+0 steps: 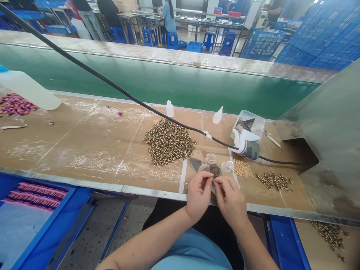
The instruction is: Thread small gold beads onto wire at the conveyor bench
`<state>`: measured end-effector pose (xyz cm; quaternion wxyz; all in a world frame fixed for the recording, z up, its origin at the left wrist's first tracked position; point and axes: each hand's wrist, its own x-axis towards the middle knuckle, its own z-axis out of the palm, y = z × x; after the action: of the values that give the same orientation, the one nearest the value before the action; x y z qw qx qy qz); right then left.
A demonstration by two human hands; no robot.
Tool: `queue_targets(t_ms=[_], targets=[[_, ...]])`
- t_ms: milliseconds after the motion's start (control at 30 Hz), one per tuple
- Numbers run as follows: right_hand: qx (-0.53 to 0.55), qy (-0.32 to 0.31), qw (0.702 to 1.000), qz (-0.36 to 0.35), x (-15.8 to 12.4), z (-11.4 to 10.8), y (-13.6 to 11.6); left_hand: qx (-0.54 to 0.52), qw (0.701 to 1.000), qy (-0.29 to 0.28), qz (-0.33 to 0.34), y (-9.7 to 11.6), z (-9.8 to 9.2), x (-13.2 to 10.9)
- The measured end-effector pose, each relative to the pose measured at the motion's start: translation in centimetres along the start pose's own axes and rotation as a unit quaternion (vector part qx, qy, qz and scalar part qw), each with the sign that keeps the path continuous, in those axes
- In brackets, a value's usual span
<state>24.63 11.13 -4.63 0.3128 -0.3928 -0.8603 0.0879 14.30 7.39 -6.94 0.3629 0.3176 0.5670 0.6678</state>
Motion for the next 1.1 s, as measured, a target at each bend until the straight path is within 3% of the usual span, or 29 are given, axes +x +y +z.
queue_targets(t_ms=[400, 900, 1100], targets=[[-0.006, -0.014, 1.0, 0.025, -0.06, 0.59, 0.28, 0.015, 1.0, -0.013, -0.004, -0.02, 0.1, 0.15], [-0.035, 0.008, 0.999, -0.007, 0.13, 0.24, -0.08, 0.075, 0.996, -0.012, 0.044, -0.44, 0.0, -0.03], [-0.025, 0.009, 1.0, 0.006, 0.1, 0.53, 0.12, 0.051, 0.998, -0.021, 0.028, -0.51, 0.09, 0.16]])
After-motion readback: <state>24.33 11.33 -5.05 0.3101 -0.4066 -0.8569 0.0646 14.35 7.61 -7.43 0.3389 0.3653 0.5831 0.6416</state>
